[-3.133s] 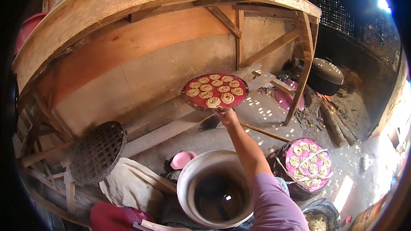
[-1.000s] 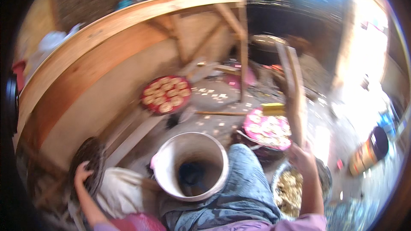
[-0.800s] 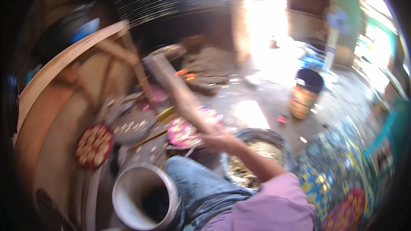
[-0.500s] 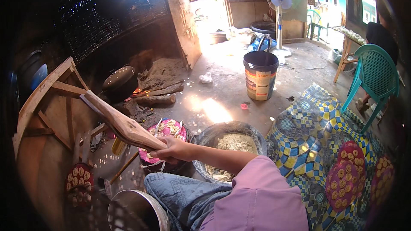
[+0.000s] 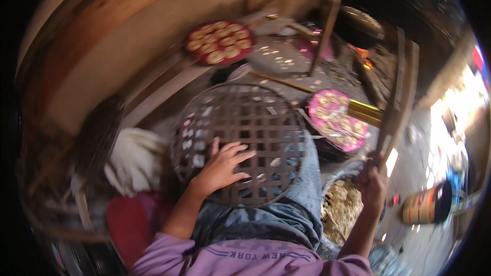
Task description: The person scoops dough from a bowl and extrudes it through a handheld press onto a woven tray, forming spiral noodles. They repeat this process, filling the tray with multiple noodle spirals.
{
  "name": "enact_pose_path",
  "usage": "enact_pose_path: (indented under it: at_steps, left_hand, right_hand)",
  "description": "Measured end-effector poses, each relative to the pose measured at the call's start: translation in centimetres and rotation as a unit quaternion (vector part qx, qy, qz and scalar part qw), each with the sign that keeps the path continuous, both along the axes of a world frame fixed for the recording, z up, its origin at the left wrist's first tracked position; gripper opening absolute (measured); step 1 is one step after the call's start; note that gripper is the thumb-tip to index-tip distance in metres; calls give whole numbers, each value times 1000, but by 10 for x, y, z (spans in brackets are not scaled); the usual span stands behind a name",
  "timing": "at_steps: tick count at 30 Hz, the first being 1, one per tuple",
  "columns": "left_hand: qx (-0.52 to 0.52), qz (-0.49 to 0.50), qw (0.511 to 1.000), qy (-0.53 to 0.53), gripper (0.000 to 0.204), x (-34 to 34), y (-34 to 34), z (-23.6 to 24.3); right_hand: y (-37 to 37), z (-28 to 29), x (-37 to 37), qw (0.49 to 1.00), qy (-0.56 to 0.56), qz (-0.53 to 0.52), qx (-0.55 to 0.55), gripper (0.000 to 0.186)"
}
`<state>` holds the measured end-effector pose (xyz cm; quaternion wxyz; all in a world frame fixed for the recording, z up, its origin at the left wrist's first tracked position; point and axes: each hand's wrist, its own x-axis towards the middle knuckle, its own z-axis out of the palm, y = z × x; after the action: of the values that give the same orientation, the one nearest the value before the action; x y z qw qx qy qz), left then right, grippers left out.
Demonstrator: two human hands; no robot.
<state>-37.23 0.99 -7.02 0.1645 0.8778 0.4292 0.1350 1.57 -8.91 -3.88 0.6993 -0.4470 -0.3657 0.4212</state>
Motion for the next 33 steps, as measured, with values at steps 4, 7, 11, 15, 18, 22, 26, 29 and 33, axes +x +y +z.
enact_pose_path:
  at_steps: [4, 7, 11, 15, 18, 22, 26, 29, 33]
  left_hand:
    - [129, 63, 981, -128, 40, -31, -19, 8]
    - [214, 245, 936, -134, 8, -97, -53, 15]
    - [80, 525, 847, -42, 19, -197, -140, 2]
    - [74, 686, 724, 5, 57, -249, -232, -53]
    - [-195, 704, 673, 118, 105, -256, -281, -96]
    - [-206, 682, 699, 66, 107, -250, -304, -117]
    - [-205, 659, 718, 93, 98, -248, -299, -106]
    - [-141, 624, 769, -15, 79, -252, -292, -92]
    - [103, 666, 736, 57, 49, -233, -284, -89]
  right_hand:
    - [27, -16, 7, 999, 18, -22, 16, 48]
    - [48, -25, 18, 998, 41, 40, 36, 53]
    - [78, -22, 17, 987, 27, 126, 101, 57]
    - [100, -7, -1, 984, 50, 141, 98, 56]
    - [107, 4, -15, 975, 52, 184, 115, 56]
    - [107, 12, -28, 974, 52, 179, 126, 46]
    - [102, 14, -28, 964, 39, 213, 153, 46]
    - [94, 13, -20, 971, 42, 182, 147, 45]
    - [82, 12, -6, 979, 45, 133, 149, 46]
